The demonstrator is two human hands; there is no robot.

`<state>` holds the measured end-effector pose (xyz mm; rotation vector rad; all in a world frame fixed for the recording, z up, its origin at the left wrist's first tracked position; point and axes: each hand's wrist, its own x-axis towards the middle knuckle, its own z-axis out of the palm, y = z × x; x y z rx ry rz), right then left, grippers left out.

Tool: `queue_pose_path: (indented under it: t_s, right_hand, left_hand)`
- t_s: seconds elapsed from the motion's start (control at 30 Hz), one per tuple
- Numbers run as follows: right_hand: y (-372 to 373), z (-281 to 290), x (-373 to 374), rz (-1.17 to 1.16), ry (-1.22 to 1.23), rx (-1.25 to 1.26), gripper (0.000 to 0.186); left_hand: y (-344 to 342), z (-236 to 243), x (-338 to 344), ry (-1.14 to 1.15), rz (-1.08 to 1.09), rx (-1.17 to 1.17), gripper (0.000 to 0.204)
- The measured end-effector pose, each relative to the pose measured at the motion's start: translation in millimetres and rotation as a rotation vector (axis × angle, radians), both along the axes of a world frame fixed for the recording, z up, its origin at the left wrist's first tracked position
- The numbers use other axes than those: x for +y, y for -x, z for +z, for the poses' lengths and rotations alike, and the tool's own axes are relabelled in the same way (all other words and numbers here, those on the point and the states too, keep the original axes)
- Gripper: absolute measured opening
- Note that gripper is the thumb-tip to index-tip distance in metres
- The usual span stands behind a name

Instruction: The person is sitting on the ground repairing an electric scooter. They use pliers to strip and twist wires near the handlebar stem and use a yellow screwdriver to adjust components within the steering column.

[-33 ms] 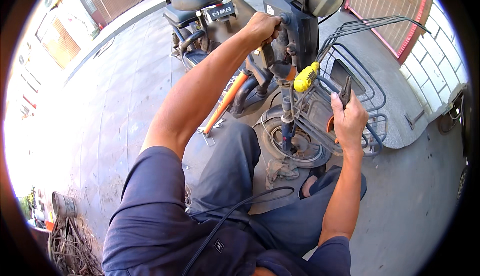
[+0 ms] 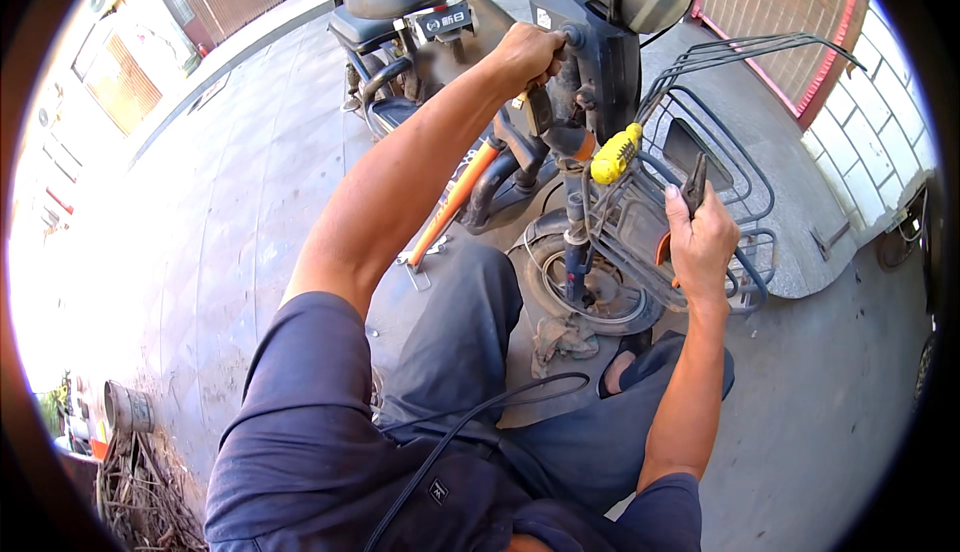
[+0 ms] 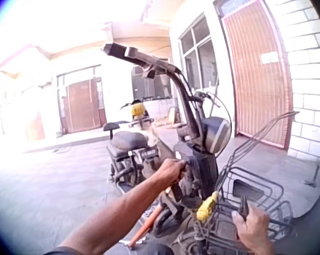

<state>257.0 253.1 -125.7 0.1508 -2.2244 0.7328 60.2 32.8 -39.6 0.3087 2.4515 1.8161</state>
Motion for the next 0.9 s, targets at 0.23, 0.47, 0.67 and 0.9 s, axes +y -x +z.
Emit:
queue_pose_path:
  t_s: [0.23, 0.47, 0.67, 0.9]
  right_hand:
    - [1, -2, -1, -0.011, -0.004, -0.005, 0.025]
    - [0, 1, -2, -0.003, -0.014, 0.008, 0.022]
    - [1, 1, 1, 0.022, -0.009, 0.029, 0.021]
    - [-1, -1, 4, 0.004, -0.036, 0.009, 0.021]
  left_hand:
    - [11, 3, 3, -0.354, -0.01, -0.34, 0.033]
    - [18, 1, -5, -0.61, -0.09, -0.546, 0.031]
    - [11, 1, -7, -0.266, -0.108, -0.267, 0.024]
    - [7, 10, -5, 0.011, -0.071, -0.115, 0.027]
